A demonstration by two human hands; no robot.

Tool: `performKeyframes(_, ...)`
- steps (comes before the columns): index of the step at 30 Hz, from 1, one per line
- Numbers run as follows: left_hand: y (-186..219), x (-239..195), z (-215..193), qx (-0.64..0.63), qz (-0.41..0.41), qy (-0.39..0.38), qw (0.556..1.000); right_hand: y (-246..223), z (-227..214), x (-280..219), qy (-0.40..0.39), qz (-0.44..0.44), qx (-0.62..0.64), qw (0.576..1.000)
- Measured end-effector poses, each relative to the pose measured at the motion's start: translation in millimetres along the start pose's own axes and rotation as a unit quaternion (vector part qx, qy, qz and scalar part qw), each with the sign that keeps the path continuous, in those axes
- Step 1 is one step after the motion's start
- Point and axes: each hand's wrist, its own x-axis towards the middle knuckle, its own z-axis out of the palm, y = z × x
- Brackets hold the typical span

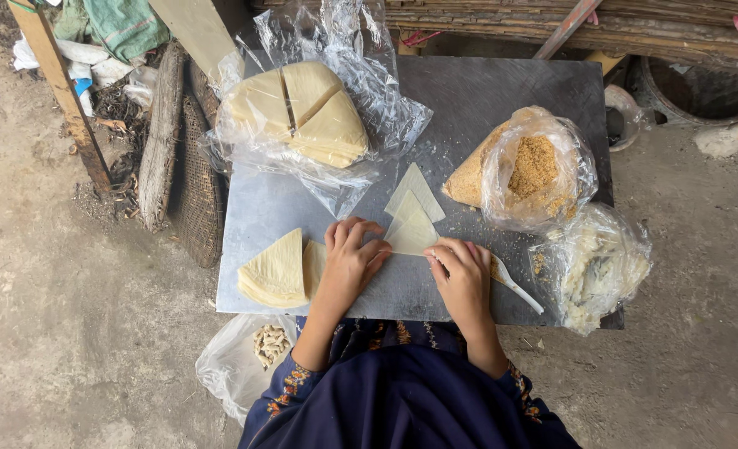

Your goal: The person scoops a grainy filling onto triangular pastry sheets, folds them into samosa shapes, and places the finished units into a plastic bag. The person repeats this process with multiple pastry sheets and filling.

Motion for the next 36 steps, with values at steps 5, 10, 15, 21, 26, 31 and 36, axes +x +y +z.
performKeyframes(5, 5, -11, -2, 0.015, -0.027, 0.002, 1.0, -5, -3, -9, -0.002, -0.016, 0.005, 1.0)
performKeyframes(10, 4, -12, 6, 0.015, -0.063, -0.007, 0.998, -21, -6, -17, -0.108, -0.126, 0.097, 0.981)
performKeyframes(15, -2, -20, 1, 0.047, -0.107, -0.002, 0.993, -22, -5, -12, -0.036, -0.089, 0.024, 0.995)
performKeyframes(21, 3, -27, 7, 0.035, -0.136, -0.008, 0.99, -19, 5, -12, -0.077, 0.029, -0.064, 0.995)
performKeyframes(26, 9, -26, 20, 0.064, -0.124, 0.008, 0.99, -19, 8, -17, -0.08, 0.052, -0.029, 0.995)
performKeyframes(31, 9, 1, 36, 0.053, -0.12, -0.017, 0.991, -14, 6, -17, -0.031, 0.075, -0.044, 0.996)
performKeyframes(36, 20, 16, 33, 0.078, -0.077, -0.005, 0.994, -11, 6, -19, -0.033, 0.083, -0.081, 0.993)
